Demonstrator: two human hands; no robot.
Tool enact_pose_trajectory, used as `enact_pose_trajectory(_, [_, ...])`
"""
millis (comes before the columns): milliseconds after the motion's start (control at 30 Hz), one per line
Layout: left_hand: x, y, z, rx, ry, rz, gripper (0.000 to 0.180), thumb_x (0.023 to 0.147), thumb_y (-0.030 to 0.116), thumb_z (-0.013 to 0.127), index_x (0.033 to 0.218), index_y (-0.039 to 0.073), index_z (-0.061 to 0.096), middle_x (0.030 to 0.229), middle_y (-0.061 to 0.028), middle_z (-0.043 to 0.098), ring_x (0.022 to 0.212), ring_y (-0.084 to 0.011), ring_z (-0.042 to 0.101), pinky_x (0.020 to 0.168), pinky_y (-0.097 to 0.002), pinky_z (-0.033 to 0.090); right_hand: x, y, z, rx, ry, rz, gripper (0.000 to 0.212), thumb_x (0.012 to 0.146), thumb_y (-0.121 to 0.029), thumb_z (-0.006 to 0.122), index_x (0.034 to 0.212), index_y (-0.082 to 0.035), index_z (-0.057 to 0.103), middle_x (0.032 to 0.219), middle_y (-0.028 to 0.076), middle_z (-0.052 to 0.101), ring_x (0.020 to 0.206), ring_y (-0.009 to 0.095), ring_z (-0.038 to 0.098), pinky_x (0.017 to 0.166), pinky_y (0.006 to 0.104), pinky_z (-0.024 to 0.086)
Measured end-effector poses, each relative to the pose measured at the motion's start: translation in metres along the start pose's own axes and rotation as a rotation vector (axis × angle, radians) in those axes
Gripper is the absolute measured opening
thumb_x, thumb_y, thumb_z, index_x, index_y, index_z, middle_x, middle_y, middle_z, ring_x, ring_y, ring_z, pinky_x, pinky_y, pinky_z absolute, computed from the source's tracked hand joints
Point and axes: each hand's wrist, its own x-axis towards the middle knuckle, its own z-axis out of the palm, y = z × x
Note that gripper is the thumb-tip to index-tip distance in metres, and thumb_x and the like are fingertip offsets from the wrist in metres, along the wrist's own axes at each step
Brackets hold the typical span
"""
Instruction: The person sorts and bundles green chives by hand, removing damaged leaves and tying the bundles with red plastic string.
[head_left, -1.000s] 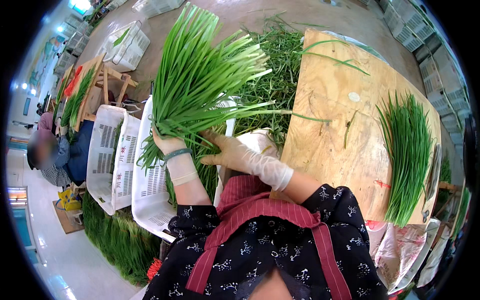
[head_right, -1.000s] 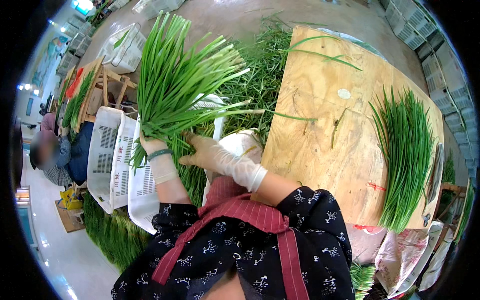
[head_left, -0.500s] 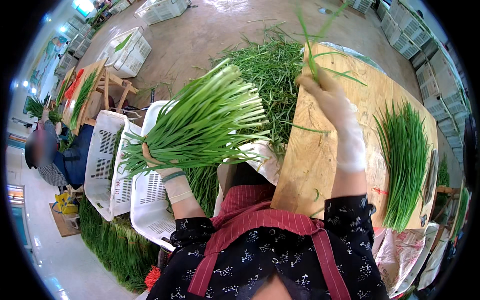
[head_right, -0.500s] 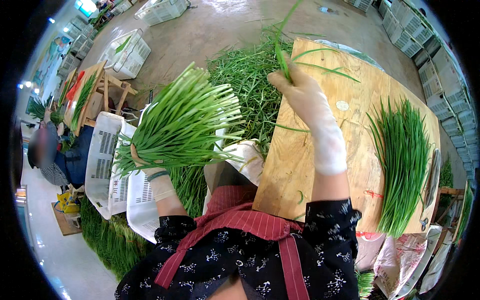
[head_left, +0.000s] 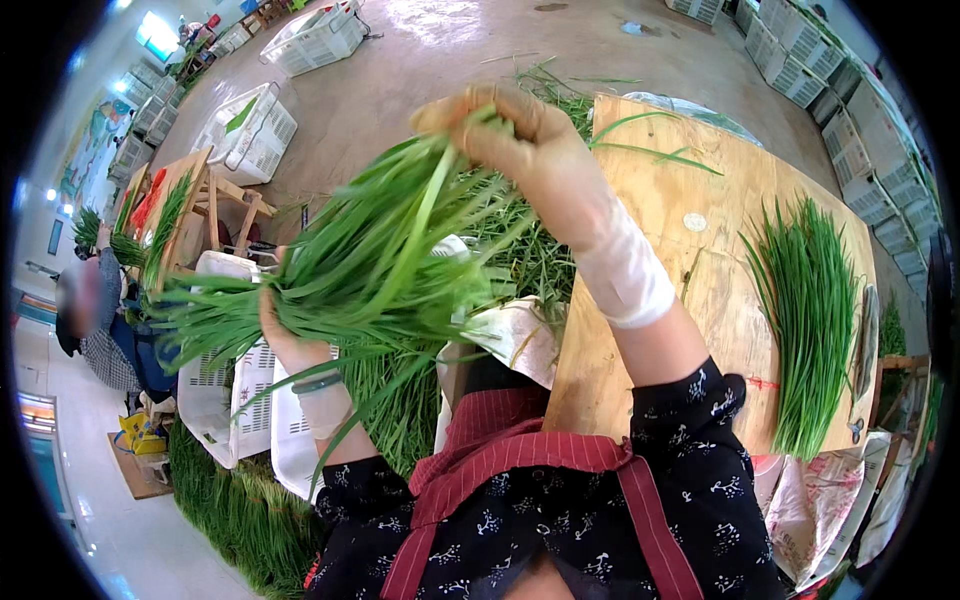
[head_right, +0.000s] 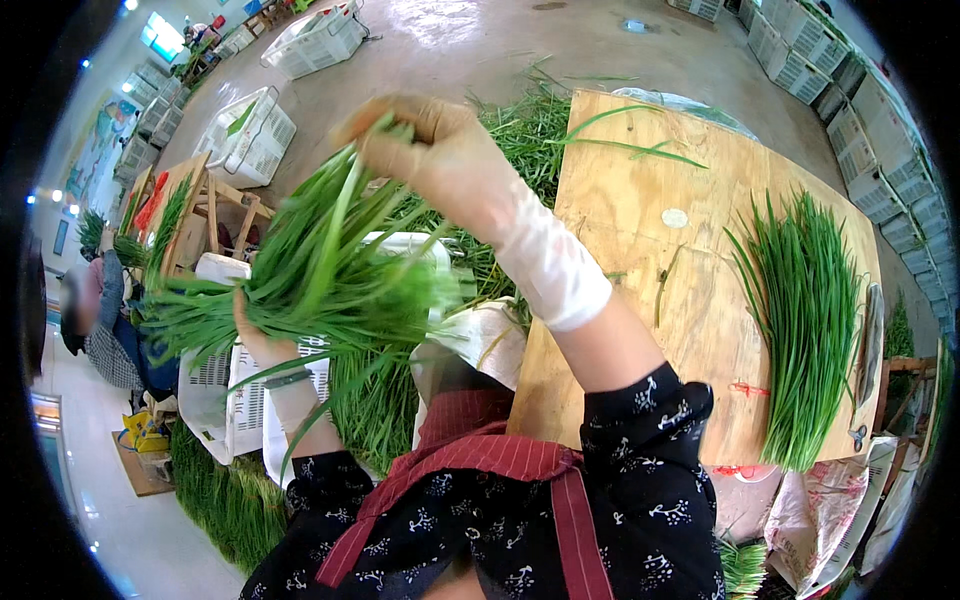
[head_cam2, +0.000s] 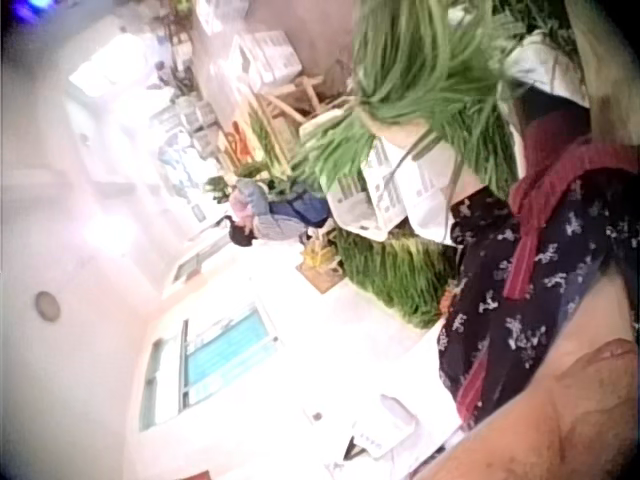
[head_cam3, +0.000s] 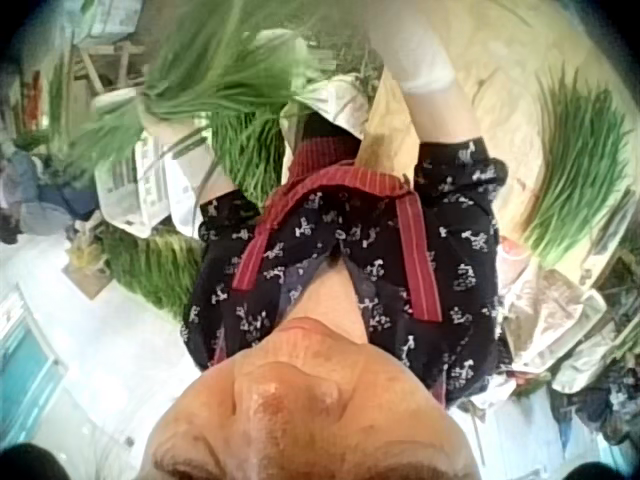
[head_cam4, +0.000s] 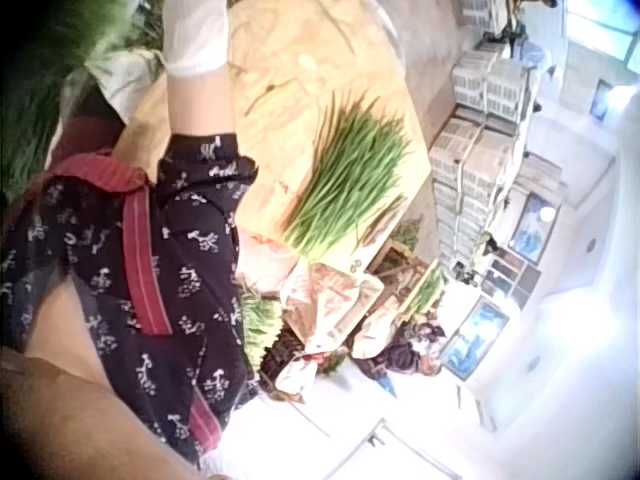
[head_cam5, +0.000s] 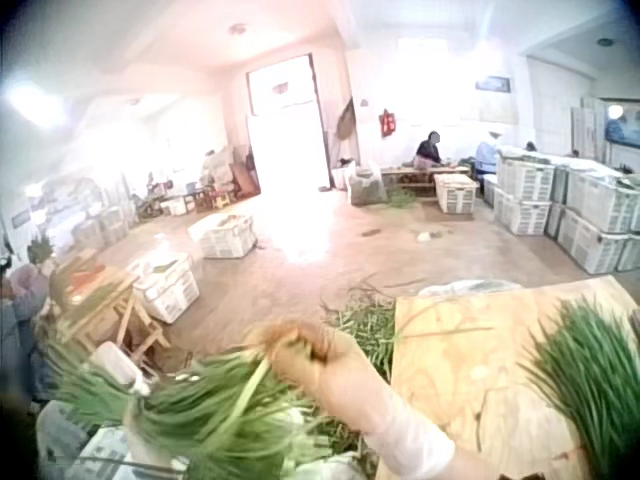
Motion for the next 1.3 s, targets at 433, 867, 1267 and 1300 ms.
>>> enact_pose_trajectory(433, [0.056,-0.016,-0.042,-0.537,-0.327,0.110,0.019,0.085,0.020,0.047,0.096,0.008,0.056,0.102,-0.0040,0.053,0.097,-0.0172,0.052,0.087,-0.0341,0.042,-0.200,0.052,-0.097,-1.743,0.363,0.503,0.064,0.074,-0.037,0.064,0.125,-0.004,0.042,0.136,0.020,0.031,0.127,0.035,0.026,0.102,0.0468,0.021])
enact_pose_trajectory(867, [-0.032,-0.042,-0.063,0.003,-0.003,-0.074,0.020,0.085,0.021,0.047,0.098,0.009,0.056,0.098,-0.0060,0.056,0.093,-0.0186,0.053,0.084,-0.0348,0.043,-0.050,0.139,-0.086,0.024,0.219,0.292,0.054,0.082,-0.042,0.057,0.118,-0.002,0.052,0.114,0.010,0.057,0.101,0.021,0.056,0.088,0.0309,0.042])
enact_pose_trajectory(1267, [-0.099,-0.052,-0.088,0.295,0.129,-0.206,0.023,0.086,0.023,0.045,0.099,0.008,0.056,0.100,-0.0073,0.056,0.093,-0.0203,0.054,0.084,-0.0363,0.043,-0.054,0.110,-0.021,0.057,-0.195,0.696,0.039,0.083,-0.032,0.060,0.104,0.001,0.061,0.093,0.010,0.064,0.081,0.013,0.059,0.079,0.0261,0.045])
enact_pose_trajectory(1300, [-0.101,-0.054,-0.089,0.298,0.128,-0.214,0.023,0.086,0.023,0.045,0.099,0.008,0.056,0.100,-0.0074,0.056,0.093,-0.0205,0.054,0.084,-0.0364,0.043,-0.058,0.112,-0.017,0.059,-0.141,0.671,0.036,0.082,-0.028,0.061,0.102,0.001,0.061,0.092,0.009,0.064,0.081,0.012,0.059,0.078,0.0258,0.045])
